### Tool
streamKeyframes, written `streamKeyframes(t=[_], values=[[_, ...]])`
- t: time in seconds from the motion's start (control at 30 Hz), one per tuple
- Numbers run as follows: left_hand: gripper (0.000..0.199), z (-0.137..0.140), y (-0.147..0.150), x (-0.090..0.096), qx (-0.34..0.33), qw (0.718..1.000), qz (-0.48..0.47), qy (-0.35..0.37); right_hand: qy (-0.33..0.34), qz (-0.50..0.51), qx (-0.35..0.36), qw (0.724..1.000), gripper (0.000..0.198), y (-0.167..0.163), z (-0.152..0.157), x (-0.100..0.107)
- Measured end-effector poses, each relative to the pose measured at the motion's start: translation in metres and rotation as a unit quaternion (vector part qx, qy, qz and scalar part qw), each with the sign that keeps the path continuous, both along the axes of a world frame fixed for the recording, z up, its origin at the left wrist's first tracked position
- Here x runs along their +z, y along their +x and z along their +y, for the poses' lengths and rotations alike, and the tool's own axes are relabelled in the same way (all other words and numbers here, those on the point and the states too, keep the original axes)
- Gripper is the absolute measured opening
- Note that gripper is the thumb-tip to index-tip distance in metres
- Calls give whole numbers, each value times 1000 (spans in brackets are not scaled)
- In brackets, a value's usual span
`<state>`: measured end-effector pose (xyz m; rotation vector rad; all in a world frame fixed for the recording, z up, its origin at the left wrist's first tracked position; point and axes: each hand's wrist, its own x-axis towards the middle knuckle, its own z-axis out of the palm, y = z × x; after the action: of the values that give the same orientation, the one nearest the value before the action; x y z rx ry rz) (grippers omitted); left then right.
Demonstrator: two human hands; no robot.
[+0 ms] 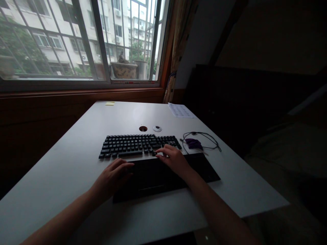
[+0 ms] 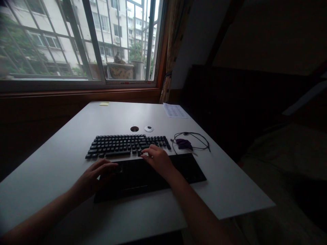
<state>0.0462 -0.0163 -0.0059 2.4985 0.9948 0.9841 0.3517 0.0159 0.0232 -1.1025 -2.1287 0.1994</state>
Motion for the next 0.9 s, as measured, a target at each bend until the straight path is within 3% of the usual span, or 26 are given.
streamKeyframes(t=[0.17,0.47,0.73,0.9], values=[[22,5,-1,-1,-21,998,44,44,-41,-95,-50,993,7,25,31,-5],[22,6,-1,-3,-33,994,91,54,-76,-159,-63,982,9,18,48,-22],[20,5,0,-1,-40,994,86,55,-72,-139,-72,985,14,21,47,-28],[21,6,-1,-3,-39,994,90,45,-31,-95,-56,993,18,27,40,-26]])
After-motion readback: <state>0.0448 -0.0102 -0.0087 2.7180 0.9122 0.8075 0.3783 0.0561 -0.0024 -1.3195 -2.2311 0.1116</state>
